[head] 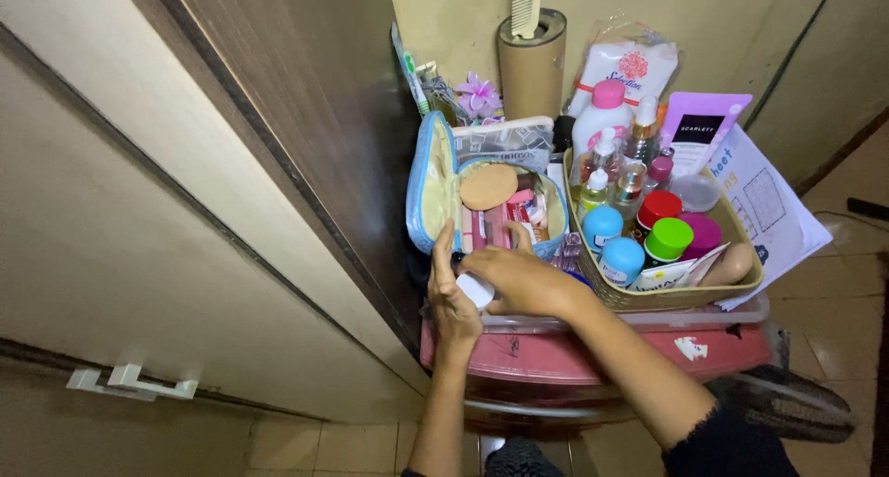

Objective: The person organizes cosmetics by moving items between a blue cosmetic bag and a plastic tray on a pink cabinet. They handle lipsticks, compacts, bottles, and jars, placing some into the bag and others into the tray, then close the bag.

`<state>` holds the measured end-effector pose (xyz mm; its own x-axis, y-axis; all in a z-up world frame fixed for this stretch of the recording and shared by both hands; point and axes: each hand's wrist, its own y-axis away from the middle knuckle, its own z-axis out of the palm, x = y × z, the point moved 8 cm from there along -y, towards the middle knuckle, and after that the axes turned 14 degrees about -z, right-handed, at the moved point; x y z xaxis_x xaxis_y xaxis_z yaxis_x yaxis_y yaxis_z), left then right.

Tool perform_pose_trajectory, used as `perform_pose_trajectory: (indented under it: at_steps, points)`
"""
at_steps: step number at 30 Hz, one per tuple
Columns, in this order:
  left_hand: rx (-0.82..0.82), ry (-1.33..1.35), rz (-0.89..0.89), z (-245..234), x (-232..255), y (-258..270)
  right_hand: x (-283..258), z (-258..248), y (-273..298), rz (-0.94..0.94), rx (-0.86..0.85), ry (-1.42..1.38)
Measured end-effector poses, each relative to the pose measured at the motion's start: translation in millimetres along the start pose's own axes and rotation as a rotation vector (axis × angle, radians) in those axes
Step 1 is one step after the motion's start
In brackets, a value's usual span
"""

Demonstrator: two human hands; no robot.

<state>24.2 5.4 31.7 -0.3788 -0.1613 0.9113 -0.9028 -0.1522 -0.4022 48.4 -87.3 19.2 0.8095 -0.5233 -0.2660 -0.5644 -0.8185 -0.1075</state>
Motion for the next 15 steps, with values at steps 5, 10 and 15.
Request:
perform_pose_trajectory:
  at_steps: [5,10,15]
  points:
    - [0.024,-0.047,0.017,1,-10,1,15,27,-8,0.043,-0.028,0.04]
    - [0.015,-0.066,0.03,3,-12,2,13,17,-3,0.023,-0.028,0.022]
    - [0.013,-0.049,0.03,1,-11,1,-30,-75,30,0.024,0.213,-0.246]
